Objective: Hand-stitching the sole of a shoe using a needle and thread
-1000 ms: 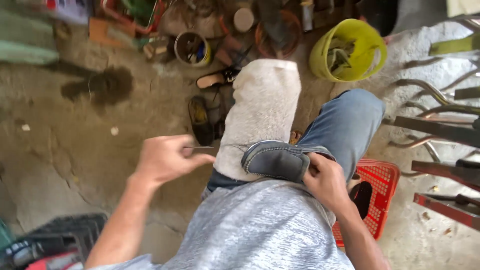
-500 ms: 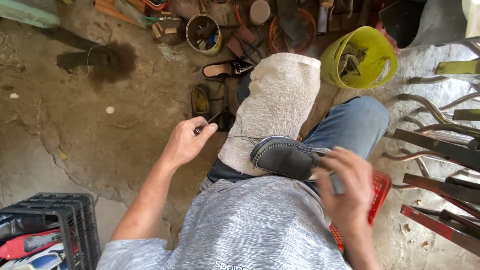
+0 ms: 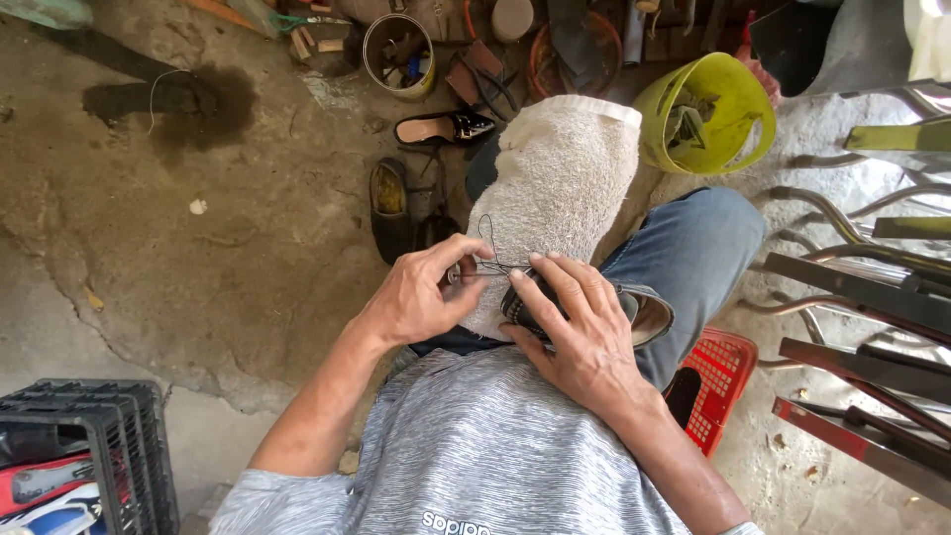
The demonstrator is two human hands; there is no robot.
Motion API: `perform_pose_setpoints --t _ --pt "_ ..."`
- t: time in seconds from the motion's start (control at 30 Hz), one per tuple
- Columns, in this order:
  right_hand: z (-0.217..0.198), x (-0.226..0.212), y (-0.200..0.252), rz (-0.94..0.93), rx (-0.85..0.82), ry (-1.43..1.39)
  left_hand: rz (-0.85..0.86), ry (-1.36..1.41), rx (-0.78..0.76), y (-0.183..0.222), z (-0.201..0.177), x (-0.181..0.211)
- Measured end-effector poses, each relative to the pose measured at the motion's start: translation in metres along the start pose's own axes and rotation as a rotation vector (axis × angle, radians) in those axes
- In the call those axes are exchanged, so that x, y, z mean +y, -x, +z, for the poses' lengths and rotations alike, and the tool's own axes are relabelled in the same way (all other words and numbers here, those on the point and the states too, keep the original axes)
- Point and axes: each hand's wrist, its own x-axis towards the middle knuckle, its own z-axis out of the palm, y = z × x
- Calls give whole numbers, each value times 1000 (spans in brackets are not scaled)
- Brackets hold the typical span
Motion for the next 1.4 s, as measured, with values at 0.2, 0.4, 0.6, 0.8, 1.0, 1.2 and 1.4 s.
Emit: perform_pose_setpoints --t 0.2,0.4,0.6,0.8,1.0,1.2,1.4 --pt "5 -2 -3 -3 1 32 -118 378 101 3 2 14" --pt "10 -1 -5 9 59 82 -246 560 36 51 -35 43" --pt "-1 -17 -21 -33 116 129 -62 520 684 88 -63 106" --pt "3 -12 -17 -7 96 129 -86 461 707 83 -60 116" --pt "-35 7 25 166 111 -125 -78 40 782 81 -69 95" --pt "-54 36 107 774 187 -188 -149 330 793 72 -61 82" --pt "-41 28 115 1036 -147 -229 -133 369 686 51 -43 98"
